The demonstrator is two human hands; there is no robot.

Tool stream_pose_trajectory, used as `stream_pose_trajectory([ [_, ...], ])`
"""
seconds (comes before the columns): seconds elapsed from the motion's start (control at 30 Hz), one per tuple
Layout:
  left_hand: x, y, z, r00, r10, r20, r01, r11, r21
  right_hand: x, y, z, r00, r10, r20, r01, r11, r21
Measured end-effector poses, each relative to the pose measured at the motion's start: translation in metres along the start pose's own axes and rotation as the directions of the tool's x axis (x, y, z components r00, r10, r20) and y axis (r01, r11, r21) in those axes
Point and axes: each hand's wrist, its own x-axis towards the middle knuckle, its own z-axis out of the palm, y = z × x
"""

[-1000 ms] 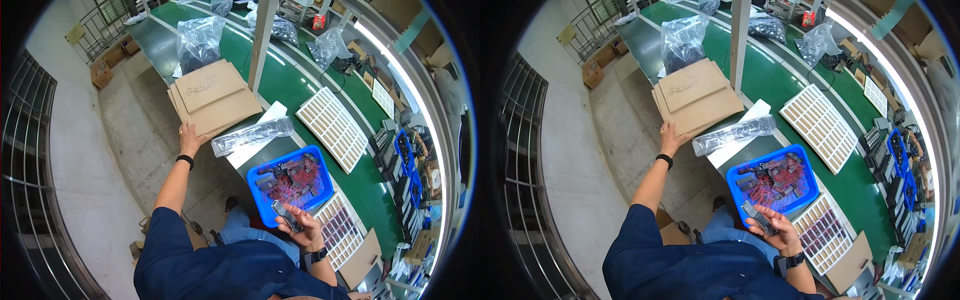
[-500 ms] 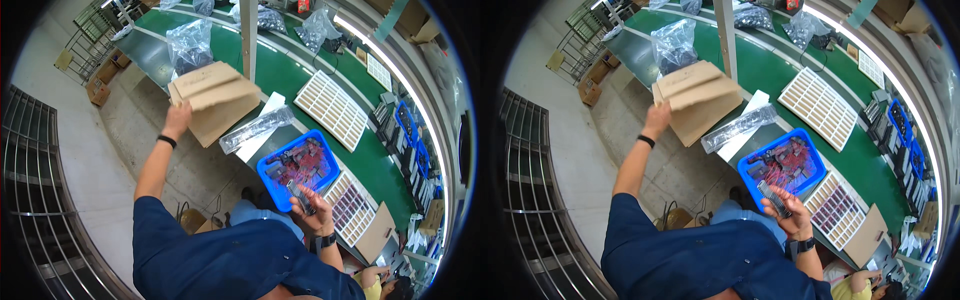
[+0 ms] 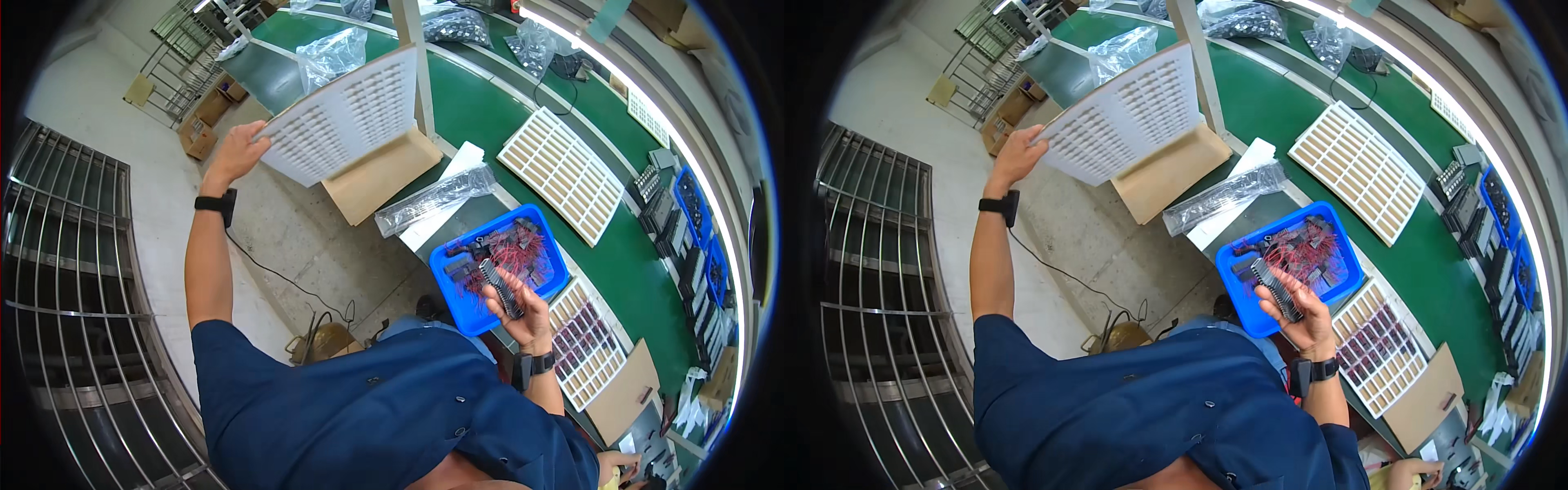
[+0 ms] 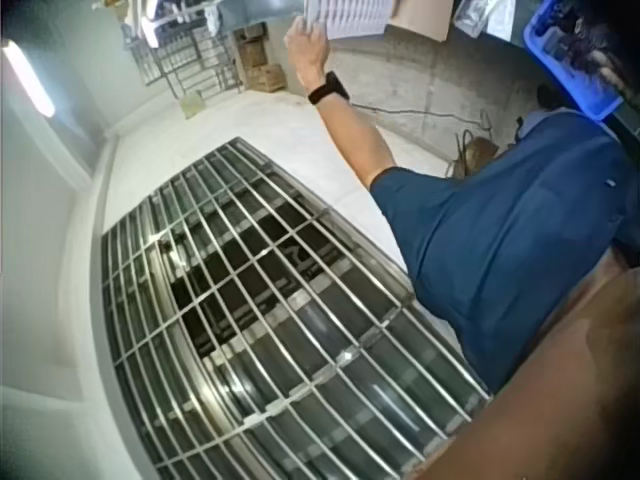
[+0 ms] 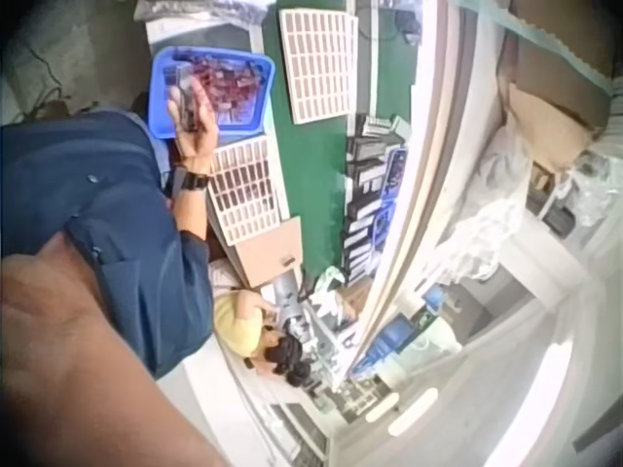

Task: Picking small rectangular components from a tray and placing them onto a cardboard template board.

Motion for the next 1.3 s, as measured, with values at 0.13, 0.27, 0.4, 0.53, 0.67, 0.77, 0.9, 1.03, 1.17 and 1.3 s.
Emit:
stream_pose_trajectory([
  [0.13,-0.046,0.044,0.015,0.993,-0.006,0.12,0.011,0.999,-0.038,-0.013,-0.016,-0.025,0.997,-0.049,-0.053,0.049,0.999,-0.007],
  [0.27,-0.096,0.115,0.094,0.957,0.188,-0.223,-0.173,0.981,0.084,-0.017,-0.027,-0.042,0.982,-0.115,-0.152,0.108,0.993,-0.057],
  [0.4,-0.14,0.113,0.241,0.969,0.224,-0.104,-0.21,0.969,0.133,-0.003,-0.032,-0.04,0.98,-0.112,-0.165,0.084,0.982,-0.167],
  [0.53,-0.159,0.099,0.324,0.991,0.135,0.013,-0.135,0.991,-0.007,0.051,-0.033,-0.037,0.995,0.029,-0.101,-0.056,0.958,-0.282],
  [0.67,-0.152,0.089,0.323,0.998,0.058,-0.038,-0.061,0.993,-0.096,0.123,-0.014,-0.032,0.971,0.225,-0.086,-0.241,0.92,-0.31],
  [0.77,-0.146,0.052,0.371,0.889,-0.392,-0.238,0.323,0.904,-0.28,0.183,0.012,-0.027,0.947,0.311,-0.079,-0.318,0.879,-0.355],
  [0.9,-0.129,0.03,0.357,0.547,-0.531,0.647,0.705,-0.125,-0.698,0.256,0.053,-0.014,0.899,0.433,-0.073,-0.427,0.824,-0.373],
  [1.03,-0.121,0.007,0.343,0.656,-0.466,0.593,0.691,0.054,-0.721,0.331,0.083,-0.008,0.834,0.544,-0.093,-0.529,0.738,-0.419],
  [1.17,-0.104,-0.018,0.326,0.641,-0.441,0.628,0.691,-0.026,-0.723,0.403,0.093,0.011,0.806,0.578,-0.125,-0.546,0.647,-0.532],
  [1.3,-0.081,-0.046,0.329,0.659,-0.439,0.61,0.689,0.027,-0.725,0.466,0.08,0.04,0.782,0.617,-0.092,-0.518,0.561,-0.645],
])
